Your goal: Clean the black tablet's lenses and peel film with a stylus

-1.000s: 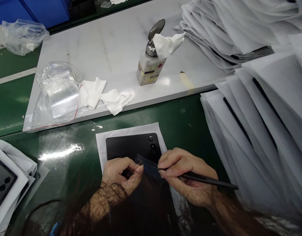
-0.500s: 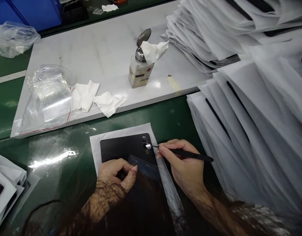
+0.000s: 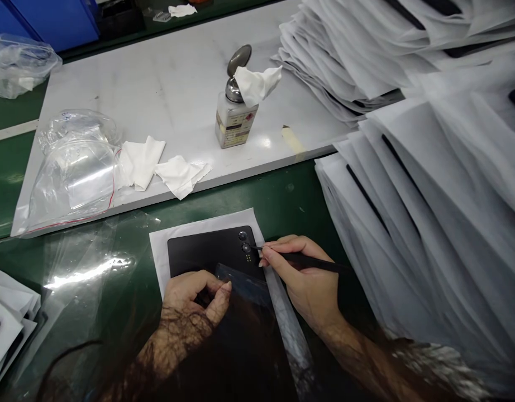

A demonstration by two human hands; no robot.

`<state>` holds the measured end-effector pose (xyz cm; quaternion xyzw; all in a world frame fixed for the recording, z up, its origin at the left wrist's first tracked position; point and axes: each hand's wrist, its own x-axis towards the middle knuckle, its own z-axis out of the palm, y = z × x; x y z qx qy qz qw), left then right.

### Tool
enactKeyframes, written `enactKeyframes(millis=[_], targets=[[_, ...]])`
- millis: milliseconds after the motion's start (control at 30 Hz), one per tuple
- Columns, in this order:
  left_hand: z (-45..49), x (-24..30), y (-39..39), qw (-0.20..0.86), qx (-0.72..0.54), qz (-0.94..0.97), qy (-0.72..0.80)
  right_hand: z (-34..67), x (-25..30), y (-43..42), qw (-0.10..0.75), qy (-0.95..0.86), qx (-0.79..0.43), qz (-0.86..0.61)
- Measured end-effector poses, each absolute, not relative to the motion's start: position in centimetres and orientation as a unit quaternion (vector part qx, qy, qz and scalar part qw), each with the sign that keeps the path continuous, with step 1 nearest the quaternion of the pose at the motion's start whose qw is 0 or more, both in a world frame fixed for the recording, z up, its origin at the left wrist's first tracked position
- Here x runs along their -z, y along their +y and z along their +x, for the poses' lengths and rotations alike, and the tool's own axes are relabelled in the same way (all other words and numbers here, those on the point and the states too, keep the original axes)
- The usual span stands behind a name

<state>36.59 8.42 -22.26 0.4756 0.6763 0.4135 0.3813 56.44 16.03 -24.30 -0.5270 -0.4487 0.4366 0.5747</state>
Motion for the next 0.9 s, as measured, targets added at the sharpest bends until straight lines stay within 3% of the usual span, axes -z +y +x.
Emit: enactKeyframes(millis=[900], targets=[[36.6,21.8,8.4,0.369,-0.402,0.479,0.688,56.0,25.1,15.9,0.595,-0.482,-0.376,-0.522]])
